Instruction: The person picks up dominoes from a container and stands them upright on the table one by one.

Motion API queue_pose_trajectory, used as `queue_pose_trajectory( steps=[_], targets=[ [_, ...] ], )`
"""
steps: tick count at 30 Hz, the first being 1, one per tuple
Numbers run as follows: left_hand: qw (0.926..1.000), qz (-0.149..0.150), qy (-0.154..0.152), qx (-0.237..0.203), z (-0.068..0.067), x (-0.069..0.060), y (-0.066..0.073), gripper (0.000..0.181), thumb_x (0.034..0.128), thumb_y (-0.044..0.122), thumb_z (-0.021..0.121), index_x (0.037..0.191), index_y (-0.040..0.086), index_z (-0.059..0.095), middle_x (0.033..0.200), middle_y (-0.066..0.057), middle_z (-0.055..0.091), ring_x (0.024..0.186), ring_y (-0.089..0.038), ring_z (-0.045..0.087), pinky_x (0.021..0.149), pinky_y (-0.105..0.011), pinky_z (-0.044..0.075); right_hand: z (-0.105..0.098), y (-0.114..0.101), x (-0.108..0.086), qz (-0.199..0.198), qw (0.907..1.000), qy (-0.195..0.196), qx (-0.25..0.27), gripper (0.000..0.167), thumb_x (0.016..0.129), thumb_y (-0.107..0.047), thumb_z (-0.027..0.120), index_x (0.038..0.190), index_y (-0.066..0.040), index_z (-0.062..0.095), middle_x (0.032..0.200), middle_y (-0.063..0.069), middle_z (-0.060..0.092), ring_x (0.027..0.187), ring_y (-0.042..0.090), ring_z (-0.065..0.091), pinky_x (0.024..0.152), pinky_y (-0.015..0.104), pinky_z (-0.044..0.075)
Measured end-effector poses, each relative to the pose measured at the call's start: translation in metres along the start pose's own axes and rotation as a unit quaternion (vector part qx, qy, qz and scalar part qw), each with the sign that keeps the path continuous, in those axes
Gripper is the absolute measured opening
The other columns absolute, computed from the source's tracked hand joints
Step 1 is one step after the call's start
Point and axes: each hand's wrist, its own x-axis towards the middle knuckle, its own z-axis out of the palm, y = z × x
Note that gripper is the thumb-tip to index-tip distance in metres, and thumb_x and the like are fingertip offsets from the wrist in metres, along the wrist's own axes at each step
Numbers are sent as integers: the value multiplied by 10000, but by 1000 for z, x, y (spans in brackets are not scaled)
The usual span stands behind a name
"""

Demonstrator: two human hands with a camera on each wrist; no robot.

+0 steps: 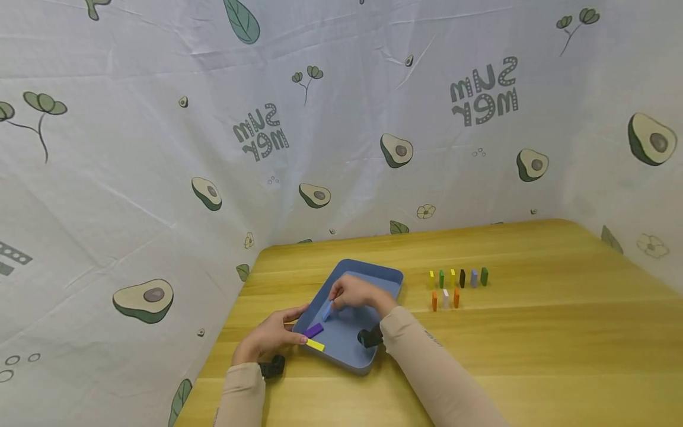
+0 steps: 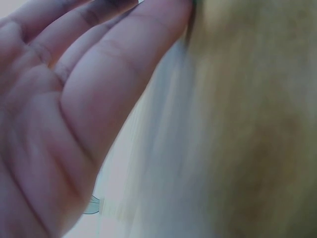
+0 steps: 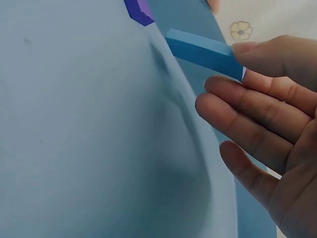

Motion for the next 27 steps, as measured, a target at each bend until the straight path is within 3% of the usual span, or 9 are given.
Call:
queue_pose_trajectory(
  steps=[16,27],
  targets=[
    [9998,74,-1,181,-2,1,0,858,851,189,811,1551,27,343,1587,-236,354,1379,-484,444,1050,-471,496,-9,-11,-16,-228,9986,337,327,57,894,-71,696,943,-43,690,885,44,744,792,146,642,718,264,504],
    [9995,60,9,299,-2,0,-2,872,846,213,819,1554,35,341,1588,-244,347,1387,-482,436,1067,-491,478,-13,-13,-30,-426,9974,464,351,154,930,-60,667,1052,33,675,948,62,757,869,122,683,810,313,554]
  ],
)
